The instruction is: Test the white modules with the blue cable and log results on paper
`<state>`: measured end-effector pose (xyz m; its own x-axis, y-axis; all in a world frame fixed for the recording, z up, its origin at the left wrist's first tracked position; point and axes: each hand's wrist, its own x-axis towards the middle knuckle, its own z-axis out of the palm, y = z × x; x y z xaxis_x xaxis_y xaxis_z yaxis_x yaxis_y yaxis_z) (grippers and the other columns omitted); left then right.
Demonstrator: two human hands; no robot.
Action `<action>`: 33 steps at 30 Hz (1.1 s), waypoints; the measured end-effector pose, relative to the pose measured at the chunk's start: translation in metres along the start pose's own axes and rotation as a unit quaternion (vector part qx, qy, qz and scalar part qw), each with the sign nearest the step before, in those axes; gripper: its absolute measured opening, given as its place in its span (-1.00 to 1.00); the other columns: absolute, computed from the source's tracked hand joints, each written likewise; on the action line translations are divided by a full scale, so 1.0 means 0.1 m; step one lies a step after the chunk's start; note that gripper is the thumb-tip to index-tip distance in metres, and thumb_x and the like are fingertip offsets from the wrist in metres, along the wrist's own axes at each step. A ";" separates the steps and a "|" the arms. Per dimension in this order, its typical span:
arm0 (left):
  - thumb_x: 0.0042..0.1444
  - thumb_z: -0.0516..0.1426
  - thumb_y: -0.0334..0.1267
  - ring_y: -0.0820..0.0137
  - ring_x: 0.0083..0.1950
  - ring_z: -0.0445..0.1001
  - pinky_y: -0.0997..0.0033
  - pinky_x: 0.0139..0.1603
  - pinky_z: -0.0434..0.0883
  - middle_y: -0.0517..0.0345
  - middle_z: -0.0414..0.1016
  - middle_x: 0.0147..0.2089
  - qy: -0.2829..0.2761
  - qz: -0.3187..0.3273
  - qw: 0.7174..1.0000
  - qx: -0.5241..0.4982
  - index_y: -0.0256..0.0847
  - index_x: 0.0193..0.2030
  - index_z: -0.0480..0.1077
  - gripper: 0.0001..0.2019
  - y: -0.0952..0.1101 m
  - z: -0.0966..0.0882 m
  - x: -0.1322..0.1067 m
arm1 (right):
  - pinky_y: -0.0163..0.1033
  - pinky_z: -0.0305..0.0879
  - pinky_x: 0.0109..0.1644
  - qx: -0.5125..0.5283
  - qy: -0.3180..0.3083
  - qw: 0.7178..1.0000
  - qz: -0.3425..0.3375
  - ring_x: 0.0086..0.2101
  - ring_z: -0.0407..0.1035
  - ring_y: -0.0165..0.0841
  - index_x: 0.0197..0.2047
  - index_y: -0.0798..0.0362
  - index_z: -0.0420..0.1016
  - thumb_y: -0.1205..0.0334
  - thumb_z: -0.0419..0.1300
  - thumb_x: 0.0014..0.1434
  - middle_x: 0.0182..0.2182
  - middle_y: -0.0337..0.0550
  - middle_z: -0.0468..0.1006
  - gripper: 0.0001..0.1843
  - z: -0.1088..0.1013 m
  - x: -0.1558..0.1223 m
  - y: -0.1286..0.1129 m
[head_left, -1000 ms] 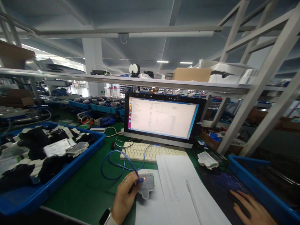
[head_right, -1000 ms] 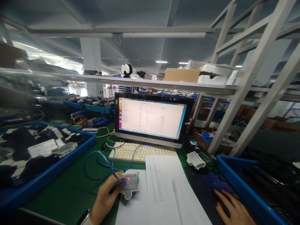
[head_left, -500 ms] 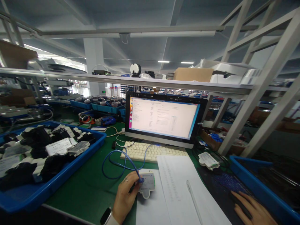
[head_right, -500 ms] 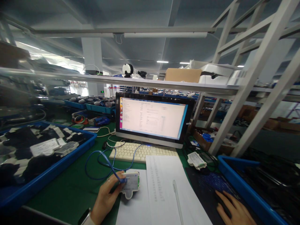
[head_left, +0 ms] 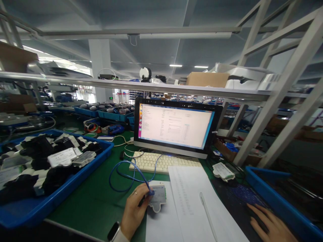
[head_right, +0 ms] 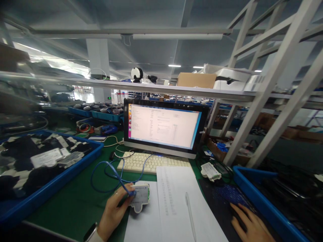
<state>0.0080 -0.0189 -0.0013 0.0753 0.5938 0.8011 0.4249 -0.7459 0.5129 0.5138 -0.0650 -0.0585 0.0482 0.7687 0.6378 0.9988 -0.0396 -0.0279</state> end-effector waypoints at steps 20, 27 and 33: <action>0.03 0.07 0.02 0.38 -0.59 0.41 0.43 -0.57 0.35 0.22 0.38 -0.53 0.076 -0.306 0.949 -0.015 -0.28 -0.14 0.29 -0.60 -0.11 -0.05 0.05 | -0.27 0.03 -0.47 0.066 -0.373 0.922 0.075 -0.49 0.38 -0.24 -0.61 0.02 0.37 -0.08 0.14 0.02 -0.57 -0.12 0.52 -0.63 -0.77 0.58 -2.00; -0.07 0.09 -0.01 0.46 -0.63 0.37 0.51 -0.61 0.28 0.23 0.38 -0.49 0.040 -0.350 0.935 -0.031 -0.23 -0.23 0.31 -0.66 -0.05 -0.05 0.08 | -0.37 -0.08 -0.62 0.351 -0.496 0.770 0.196 -0.74 0.07 -0.51 -0.67 0.04 0.23 0.06 0.17 -0.10 -0.82 -0.34 0.24 -0.70 -0.75 0.73 -1.95; -0.10 0.10 -0.01 0.47 -0.64 0.39 0.50 -0.61 0.32 0.23 0.36 -0.43 0.029 -0.372 0.927 -0.042 -0.22 -0.26 0.30 -0.66 -0.03 -0.05 0.11 | -0.44 -0.07 -0.65 0.587 -0.311 0.693 0.280 -0.69 0.06 -0.56 -0.50 0.03 0.24 0.10 0.20 -0.19 -0.68 -0.39 0.31 -0.75 -0.82 0.66 -2.21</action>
<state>0.0027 -0.0114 0.0074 -0.2604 0.9374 0.2311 0.2684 -0.1596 0.9500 0.2962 -0.0579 0.0528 0.0577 0.9835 -0.1717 0.1191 -0.1775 -0.9769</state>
